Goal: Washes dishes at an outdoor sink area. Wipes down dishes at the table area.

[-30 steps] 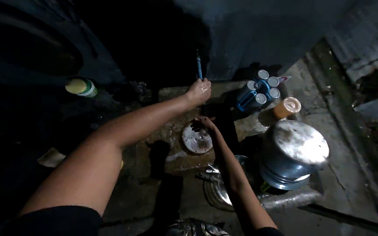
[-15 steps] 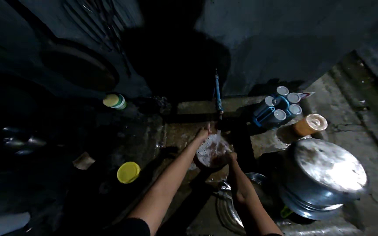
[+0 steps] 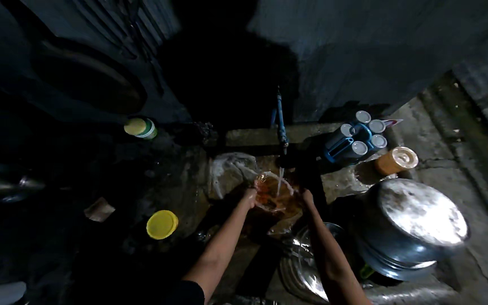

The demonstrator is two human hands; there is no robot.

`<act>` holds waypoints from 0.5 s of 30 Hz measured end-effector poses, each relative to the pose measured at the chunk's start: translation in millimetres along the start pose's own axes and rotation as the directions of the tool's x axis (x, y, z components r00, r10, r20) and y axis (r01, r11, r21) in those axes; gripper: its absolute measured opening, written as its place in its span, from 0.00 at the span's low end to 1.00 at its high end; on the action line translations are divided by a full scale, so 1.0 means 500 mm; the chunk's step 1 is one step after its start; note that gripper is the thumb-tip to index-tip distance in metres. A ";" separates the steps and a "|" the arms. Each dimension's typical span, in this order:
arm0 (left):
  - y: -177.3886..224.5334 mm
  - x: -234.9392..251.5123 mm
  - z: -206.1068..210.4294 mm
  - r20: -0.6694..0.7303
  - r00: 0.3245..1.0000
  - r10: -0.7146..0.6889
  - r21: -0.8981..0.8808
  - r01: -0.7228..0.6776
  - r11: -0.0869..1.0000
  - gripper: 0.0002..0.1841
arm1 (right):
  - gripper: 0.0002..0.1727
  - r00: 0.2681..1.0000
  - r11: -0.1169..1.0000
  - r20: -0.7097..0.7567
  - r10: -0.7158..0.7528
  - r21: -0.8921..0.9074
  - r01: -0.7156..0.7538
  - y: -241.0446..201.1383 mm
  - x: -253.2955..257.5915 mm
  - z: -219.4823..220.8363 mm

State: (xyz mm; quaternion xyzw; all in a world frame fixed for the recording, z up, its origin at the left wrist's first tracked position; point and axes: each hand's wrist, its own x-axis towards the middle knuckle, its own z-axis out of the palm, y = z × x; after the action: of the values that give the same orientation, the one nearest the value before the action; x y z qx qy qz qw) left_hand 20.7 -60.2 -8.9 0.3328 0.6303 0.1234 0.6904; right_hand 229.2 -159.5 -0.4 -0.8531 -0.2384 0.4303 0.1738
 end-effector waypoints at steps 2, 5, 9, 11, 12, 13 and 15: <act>0.032 -0.051 0.021 -0.049 0.998 0.038 0.059 -0.035 0.998 0.24 | 0.37 0.973 0.957 -0.188 -0.136 -0.277 0.081 -0.010 -0.005 0.056; 0.068 -0.085 0.039 -0.038 0.992 0.121 0.151 -0.114 0.982 0.28 | 0.44 0.922 0.905 -0.160 -0.352 -0.310 0.291 -0.065 0.000 0.128; 0.094 -0.076 0.030 -0.085 0.987 0.136 0.178 -0.119 0.977 0.25 | 0.34 0.736 0.663 0.245 -0.631 -0.320 0.676 -0.144 -0.049 0.156; 0.105 -0.075 0.008 -0.120 0.980 0.159 0.103 -0.147 0.984 0.24 | 0.34 0.633 0.541 0.247 -0.734 -0.351 0.764 -0.113 -0.031 0.141; 0.108 -0.079 -0.004 -0.120 0.978 0.171 0.079 -0.162 0.984 0.25 | 0.34 0.683 0.591 0.178 -0.709 -0.378 0.713 -0.101 -0.019 0.122; 0.105 -0.081 -0.009 -0.104 0.976 0.189 0.061 -0.184 0.981 0.26 | 0.35 0.744 0.664 0.060 -0.666 -0.407 0.627 -0.095 -0.001 0.105; 0.094 -0.095 0.002 -0.053 0.973 0.223 0.056 -0.220 0.974 0.28 | 0.42 0.803 0.771 -0.121 -0.584 -0.390 0.503 -0.110 0.041 0.094</act>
State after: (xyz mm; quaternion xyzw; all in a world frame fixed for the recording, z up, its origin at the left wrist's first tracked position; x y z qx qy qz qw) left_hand 25.1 -53.1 57.4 0.4142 0.6121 0.1936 0.6451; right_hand 187.4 -98.4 -13.2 -0.8079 -0.5244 0.2092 0.1689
